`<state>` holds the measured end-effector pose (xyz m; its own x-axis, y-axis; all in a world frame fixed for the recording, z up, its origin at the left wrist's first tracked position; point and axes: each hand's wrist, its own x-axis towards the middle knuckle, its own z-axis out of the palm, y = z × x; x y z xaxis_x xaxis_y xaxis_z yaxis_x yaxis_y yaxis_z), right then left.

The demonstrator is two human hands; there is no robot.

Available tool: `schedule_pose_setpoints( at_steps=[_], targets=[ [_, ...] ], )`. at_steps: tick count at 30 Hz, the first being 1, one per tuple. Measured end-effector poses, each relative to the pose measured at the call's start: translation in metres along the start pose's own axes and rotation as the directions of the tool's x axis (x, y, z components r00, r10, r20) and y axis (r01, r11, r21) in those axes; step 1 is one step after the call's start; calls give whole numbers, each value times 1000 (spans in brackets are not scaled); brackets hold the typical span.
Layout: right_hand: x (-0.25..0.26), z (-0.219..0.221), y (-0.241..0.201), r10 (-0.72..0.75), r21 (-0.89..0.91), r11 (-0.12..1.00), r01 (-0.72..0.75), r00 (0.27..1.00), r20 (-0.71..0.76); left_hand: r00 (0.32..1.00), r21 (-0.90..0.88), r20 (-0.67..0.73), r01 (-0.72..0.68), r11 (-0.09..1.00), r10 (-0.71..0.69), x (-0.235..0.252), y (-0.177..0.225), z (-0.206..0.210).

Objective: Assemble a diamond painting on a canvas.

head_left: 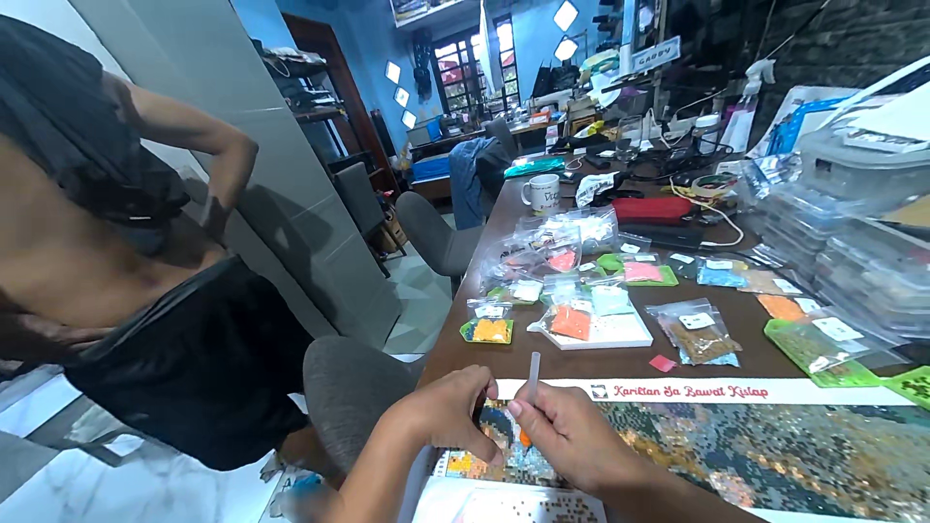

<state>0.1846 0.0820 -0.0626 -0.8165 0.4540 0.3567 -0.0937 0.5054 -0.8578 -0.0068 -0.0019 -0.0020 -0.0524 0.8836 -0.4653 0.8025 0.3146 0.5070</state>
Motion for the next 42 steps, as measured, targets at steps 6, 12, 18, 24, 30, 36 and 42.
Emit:
schedule_pose_setpoints(
  at_steps=[6, 12, 18, 24, 30, 36, 42],
  targets=[
    [0, 3, 4, -36, 10, 999, 37, 998, -52, 999, -23, -20, -32, 999, 31, -4, -1, -2],
    [2, 1, 1, 16, 115, 993, 3, 986, -164, 958, 42, -258, 138, 990, -123, -10, -16, -20],
    [3, -1, 0, 48, 174, 985, -11, 977, -210, 907, 15, -298, 317, 948, -298, 0, -24, -20],
    [3, -1, -1, 20, 165, 986, 22, 970, -244, 912, 39, -344, 253, 967, -225, 1, -33, -19],
    [2, -1, -3, 49, 184, 983, -5, 971, -235, 917, -70, -332, 211, 975, -222, 2, -43, -20],
    [0, 0, -1, -24, 184, 980, 80, 958, -285, 955, -514, -291, -101, 852, -63, -1, -45, -13],
    [0, 0, 2, -99, 173, 973, 154, 952, -290, 989, -771, -114, -149, 619, 96, -4, -41, -3]
  ],
)
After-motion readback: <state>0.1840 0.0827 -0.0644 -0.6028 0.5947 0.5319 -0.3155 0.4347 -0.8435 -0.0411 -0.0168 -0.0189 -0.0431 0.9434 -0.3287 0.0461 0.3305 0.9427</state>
